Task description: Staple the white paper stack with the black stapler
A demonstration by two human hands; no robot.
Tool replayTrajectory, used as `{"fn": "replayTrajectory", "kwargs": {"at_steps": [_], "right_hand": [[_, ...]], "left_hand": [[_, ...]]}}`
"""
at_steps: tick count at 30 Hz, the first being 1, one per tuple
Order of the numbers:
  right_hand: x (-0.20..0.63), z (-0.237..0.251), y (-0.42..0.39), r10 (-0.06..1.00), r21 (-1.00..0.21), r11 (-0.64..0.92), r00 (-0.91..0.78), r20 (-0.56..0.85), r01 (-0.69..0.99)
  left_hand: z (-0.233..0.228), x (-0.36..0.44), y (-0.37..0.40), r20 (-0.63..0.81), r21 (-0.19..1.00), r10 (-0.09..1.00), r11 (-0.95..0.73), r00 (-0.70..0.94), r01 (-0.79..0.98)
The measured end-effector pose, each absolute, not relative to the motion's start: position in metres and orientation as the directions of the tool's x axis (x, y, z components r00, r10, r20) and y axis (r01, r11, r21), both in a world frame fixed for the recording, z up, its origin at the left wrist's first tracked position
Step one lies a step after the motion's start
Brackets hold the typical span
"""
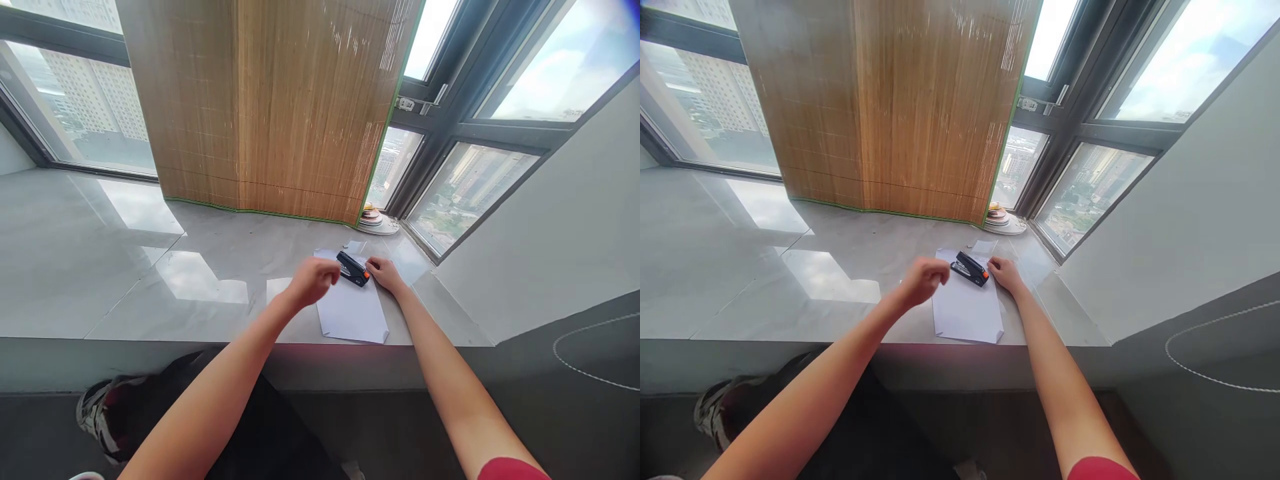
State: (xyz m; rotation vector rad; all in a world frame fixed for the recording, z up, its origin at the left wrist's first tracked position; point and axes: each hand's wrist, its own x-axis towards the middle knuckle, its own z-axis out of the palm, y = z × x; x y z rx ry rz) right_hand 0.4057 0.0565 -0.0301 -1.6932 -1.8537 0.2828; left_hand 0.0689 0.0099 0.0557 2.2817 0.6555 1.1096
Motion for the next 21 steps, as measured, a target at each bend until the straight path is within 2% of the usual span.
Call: {"fn": "replayTrajectory", "kwargs": {"at_steps": [2, 3, 6, 7, 10, 16, 21], "right_hand": [[0.405, -0.031, 0.057, 0.954, -0.521, 0.166, -0.002, 0.301, 0.837], [0.404, -0.031, 0.058, 0.95, -0.512, 0.167, 0.001, 0.312, 0.843], [0.401, -0.03, 0.06, 0.951, -0.464, 0.162, -0.011, 0.31, 0.871], [0.4, -0.028, 0.061, 0.954, -0.44, 0.161, -0.025, 0.299, 0.883], [0.398, -0.024, 0.071, 0.962, -0.356, 0.143, -0.045, 0.268, 0.924], [0.381, -0.023, 0.1, 0.94, -0.262, 0.21, -0.12, 0.32, 0.942], [0.364, -0.024, 0.113, 0.984, -0.146, 0.172, -0.164, 0.067, 0.974]], "left_hand": [[0.056, 0.099, -0.029, 0.397, 0.542, 0.307, -0.839, 0.865, 0.049], [0.053, 0.112, -0.049, 0.313, 0.526, 0.171, -0.85, 0.934, -0.021], [0.027, 0.142, -0.102, 0.148, 0.495, -0.161, -0.842, 0.976, -0.214], [0.015, 0.149, -0.116, 0.098, 0.487, -0.23, -0.837, 0.968, -0.248], [-0.019, 0.165, -0.14, 0.014, 0.502, -0.285, -0.827, 0.959, -0.253], [-0.044, 0.17, -0.132, -0.054, 0.478, -0.259, -0.855, 0.964, -0.202], [-0.046, 0.17, -0.126, -0.078, 0.478, -0.245, -0.86, 0.966, -0.18]]}}
